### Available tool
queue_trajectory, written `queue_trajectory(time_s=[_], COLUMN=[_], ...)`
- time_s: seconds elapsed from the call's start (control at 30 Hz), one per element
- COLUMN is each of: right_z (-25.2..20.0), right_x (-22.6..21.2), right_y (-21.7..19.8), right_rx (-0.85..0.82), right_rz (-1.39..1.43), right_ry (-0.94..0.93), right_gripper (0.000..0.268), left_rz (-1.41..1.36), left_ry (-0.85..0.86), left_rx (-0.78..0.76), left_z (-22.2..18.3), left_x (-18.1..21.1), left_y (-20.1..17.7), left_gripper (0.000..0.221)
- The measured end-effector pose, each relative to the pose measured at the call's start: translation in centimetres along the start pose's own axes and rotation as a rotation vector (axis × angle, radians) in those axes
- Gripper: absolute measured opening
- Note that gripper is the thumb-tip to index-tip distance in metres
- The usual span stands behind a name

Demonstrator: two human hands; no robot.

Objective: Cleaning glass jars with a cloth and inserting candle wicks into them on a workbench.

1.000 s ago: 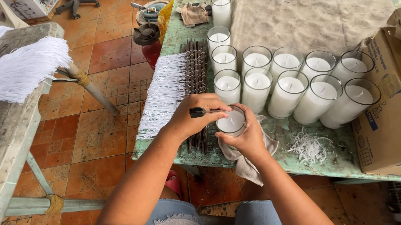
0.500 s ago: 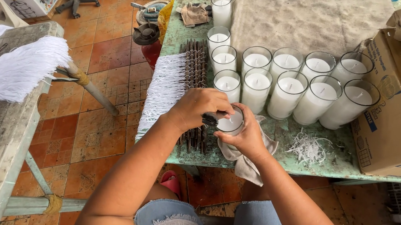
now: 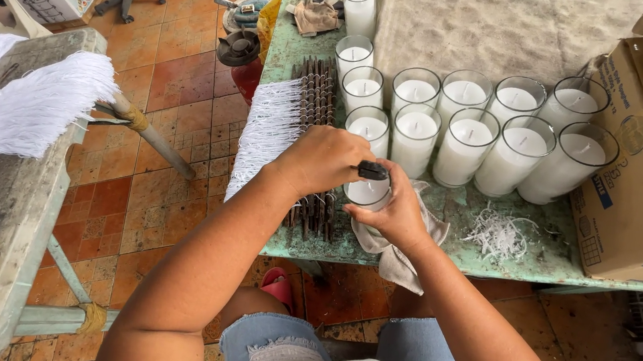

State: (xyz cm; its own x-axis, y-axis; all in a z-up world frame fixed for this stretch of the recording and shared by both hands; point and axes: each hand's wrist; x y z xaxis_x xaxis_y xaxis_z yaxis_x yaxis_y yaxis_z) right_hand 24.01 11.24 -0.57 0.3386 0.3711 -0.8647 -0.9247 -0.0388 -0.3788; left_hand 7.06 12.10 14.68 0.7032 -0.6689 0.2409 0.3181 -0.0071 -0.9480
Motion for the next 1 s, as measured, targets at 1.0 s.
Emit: queue_trajectory(time_s=[1.0], right_z=[-1.6], right_x=[0.6], right_y=[-0.8], right_rx=[-0.055], right_rz=[0.071], right_ry=[-0.039], right_gripper=[0.102], left_rz=[-0.329], left_ry=[-0.428], left_rx=[0.101], left_z=[-1.9], left_x=[3.2], left_y=[-5.7], left_gripper=[0.016])
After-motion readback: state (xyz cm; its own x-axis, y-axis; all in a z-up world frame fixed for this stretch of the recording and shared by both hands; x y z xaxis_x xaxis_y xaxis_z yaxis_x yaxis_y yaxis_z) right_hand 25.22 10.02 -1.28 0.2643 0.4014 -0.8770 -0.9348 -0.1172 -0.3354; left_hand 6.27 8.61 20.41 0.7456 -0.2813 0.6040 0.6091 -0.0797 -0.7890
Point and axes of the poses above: each hand's wrist, its own z-axis towards the middle knuckle, its own y-axis out of the palm, x = y × z, and after that the axes turned 6 degrees about -z, right-handed
